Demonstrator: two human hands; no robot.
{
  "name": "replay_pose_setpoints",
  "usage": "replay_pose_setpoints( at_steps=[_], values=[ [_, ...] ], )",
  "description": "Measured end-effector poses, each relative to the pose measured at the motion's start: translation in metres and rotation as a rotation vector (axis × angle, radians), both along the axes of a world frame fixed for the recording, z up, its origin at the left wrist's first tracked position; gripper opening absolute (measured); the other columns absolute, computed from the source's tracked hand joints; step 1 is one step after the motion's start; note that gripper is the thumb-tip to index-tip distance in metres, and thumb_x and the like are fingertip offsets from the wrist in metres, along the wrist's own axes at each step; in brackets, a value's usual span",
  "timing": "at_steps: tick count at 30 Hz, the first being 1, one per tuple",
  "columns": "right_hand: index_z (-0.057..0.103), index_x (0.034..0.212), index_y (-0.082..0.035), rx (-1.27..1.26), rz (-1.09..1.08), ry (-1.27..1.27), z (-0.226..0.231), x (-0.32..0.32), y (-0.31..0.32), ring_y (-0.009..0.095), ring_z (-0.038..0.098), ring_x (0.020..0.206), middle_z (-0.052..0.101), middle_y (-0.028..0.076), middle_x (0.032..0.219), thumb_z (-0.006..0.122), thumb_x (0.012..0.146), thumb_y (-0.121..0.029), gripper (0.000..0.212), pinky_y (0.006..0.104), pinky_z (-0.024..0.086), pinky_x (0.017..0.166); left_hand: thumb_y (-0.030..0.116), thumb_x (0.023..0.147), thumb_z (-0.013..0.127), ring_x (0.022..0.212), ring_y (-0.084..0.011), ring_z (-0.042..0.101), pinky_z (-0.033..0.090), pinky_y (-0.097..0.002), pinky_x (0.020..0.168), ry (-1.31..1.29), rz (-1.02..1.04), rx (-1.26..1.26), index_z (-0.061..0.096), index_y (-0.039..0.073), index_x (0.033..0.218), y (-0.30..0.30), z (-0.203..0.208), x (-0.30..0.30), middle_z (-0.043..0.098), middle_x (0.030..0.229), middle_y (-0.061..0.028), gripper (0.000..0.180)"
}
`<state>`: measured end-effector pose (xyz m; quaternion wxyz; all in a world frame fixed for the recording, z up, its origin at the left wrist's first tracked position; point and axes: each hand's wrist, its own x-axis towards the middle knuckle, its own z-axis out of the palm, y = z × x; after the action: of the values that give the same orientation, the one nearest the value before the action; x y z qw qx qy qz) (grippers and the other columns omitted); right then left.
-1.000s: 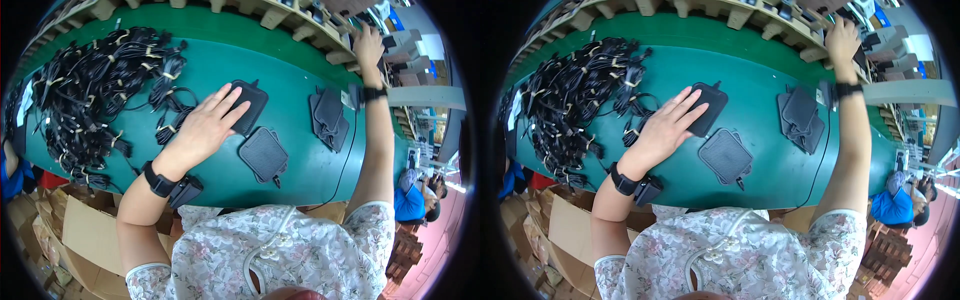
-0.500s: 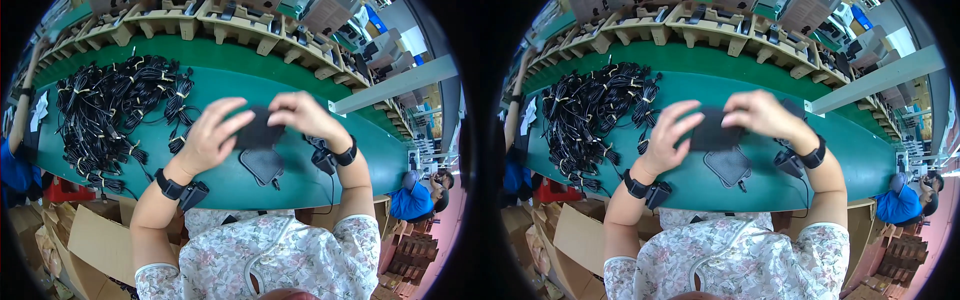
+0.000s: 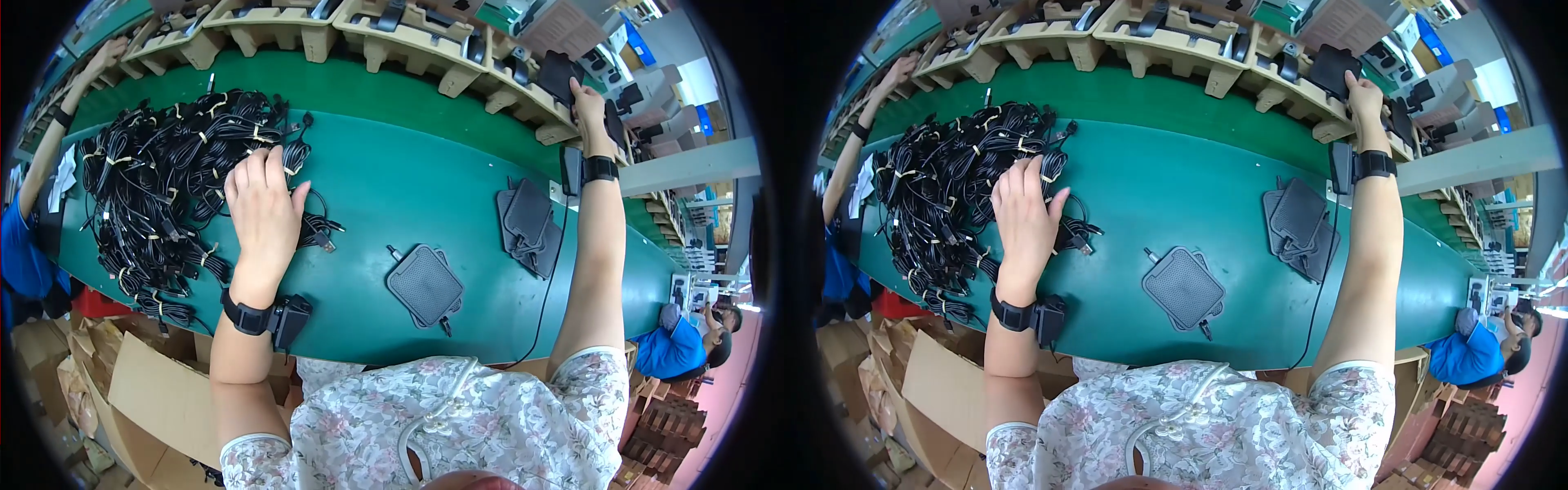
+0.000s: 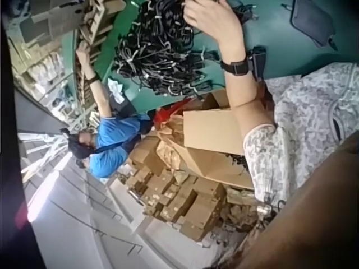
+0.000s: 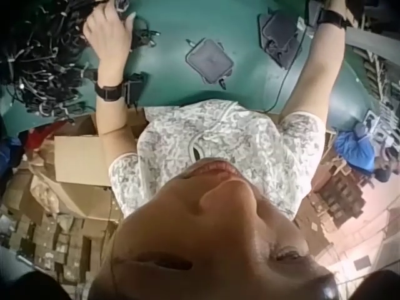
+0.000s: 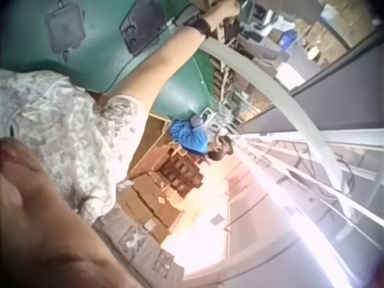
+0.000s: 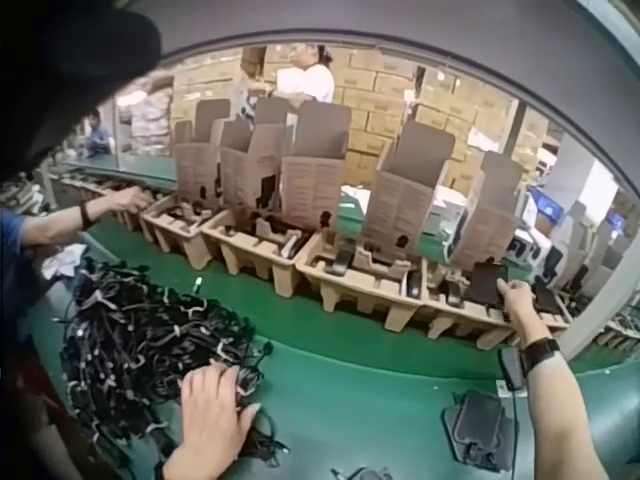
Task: The person gathers cables and plastic panels from boxes and places them on the table. They then join a cable to a panel and place the assembled unit into a cardboard tray on the assembly line.
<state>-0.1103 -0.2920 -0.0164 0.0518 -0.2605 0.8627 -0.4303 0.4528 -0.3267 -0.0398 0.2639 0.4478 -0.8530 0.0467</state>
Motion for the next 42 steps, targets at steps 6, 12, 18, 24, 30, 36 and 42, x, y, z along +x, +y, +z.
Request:
replay_pose_setpoints(
  at_steps=[6, 12, 18, 24, 30, 36, 42],
  values=[
    [0.066, 0.094, -0.006, 0.523, 0.064, 0.768, 0.004, 0.006, -0.011, 0.031, 0.060, 0.070, 0.061, 0.014, 0.072, 0.059, 0.081, -0.050, 0.046, 0.0411, 0.048, 0.068, 0.013, 0.069, 0.071, 0.097, -0.0260, 0.049, 0.037, -0.0382, 0.087, 0.042, -0.005, 0.022, 0.058, 0.012, 0.108, -0.005, 0.003, 0.005, 0.051, 0.105, -0.0093, 0.041],
    [0.058, 0.114, -0.008, -0.138, 0.701, 0.976, 0.057, 0.214, 0.007, 0.031, 0.052, 0.109, 0.055, 0.014, 0.120, 0.065, 0.081, -0.027, 0.039, 0.0401, 0.040, 0.093, 0.011, 0.067, 0.070, 0.091, -0.0258, 0.051, 0.041, -0.0355, 0.076, 0.237, -0.155, 0.043, 0.058, 0.015, 0.105, 0.002, 0.009, -0.002, 0.053, 0.101, -0.0088, 0.040],
    [0.050, 0.122, -0.004, 0.048, 1.358, 0.650, 0.065, 0.393, 0.027, 0.029, 0.057, 0.103, 0.060, 0.014, 0.111, 0.062, 0.083, -0.023, 0.045, 0.0384, 0.044, 0.087, 0.008, 0.066, 0.070, 0.086, -0.0289, 0.053, 0.044, -0.0379, 0.074, 0.650, -0.535, 0.072, 0.051, 0.006, 0.115, 0.011, 0.000, -0.002, 0.055, 0.095, -0.0104, 0.053],
    [0.047, 0.121, -0.001, 0.450, 1.273, 0.506, 0.088, 0.394, 0.028, 0.026, 0.063, 0.083, 0.064, 0.014, 0.097, 0.059, 0.086, -0.021, 0.042, 0.0347, 0.049, 0.074, 0.009, 0.076, 0.067, 0.088, -0.0221, 0.056, 0.046, -0.0342, 0.078, 1.008, -0.579, 0.325, 0.044, 0.000, 0.120, 0.013, 0.006, -0.012, 0.058, 0.095, -0.0094, 0.051],
    [0.048, 0.115, 0.003, -0.331, 1.133, -0.817, 0.078, 0.379, 0.043, 0.024, 0.060, 0.086, 0.061, 0.015, 0.096, 0.055, 0.086, -0.010, 0.033, 0.0337, 0.047, 0.080, 0.024, 0.094, 0.050, 0.087, -0.0099, 0.055, 0.046, -0.0253, 0.076, 1.019, -0.970, 1.266, 0.042, 0.001, 0.122, 0.019, 0.007, -0.005, 0.058, 0.099, -0.0072, 0.037],
    [0.048, 0.117, 0.002, -0.126, 0.982, 0.613, 0.036, 0.407, 0.048, 0.030, 0.055, 0.096, 0.056, 0.016, 0.108, 0.057, 0.082, -0.010, 0.038, 0.0388, 0.040, 0.091, 0.033, 0.098, 0.039, 0.080, -0.0105, 0.056, 0.047, -0.0248, 0.075, 1.265, -0.858, 1.185, 0.045, -0.001, 0.118, 0.039, 0.013, -0.020, 0.056, 0.087, -0.0036, 0.040],
    [0.039, 0.132, -0.004, -0.089, 1.230, 1.005, 0.071, 0.409, 0.064, 0.030, 0.052, 0.097, 0.054, 0.016, 0.103, 0.060, 0.080, -0.008, 0.057, 0.0429, 0.036, 0.096, 0.034, 0.096, 0.043, 0.055, -0.0057, 0.047, 0.040, -0.0199, 0.049, 0.804, -0.911, 1.569, 0.049, 0.004, 0.104, 0.024, -0.001, -0.010, 0.048, 0.064, 0.0033, 0.032]
  ],
)
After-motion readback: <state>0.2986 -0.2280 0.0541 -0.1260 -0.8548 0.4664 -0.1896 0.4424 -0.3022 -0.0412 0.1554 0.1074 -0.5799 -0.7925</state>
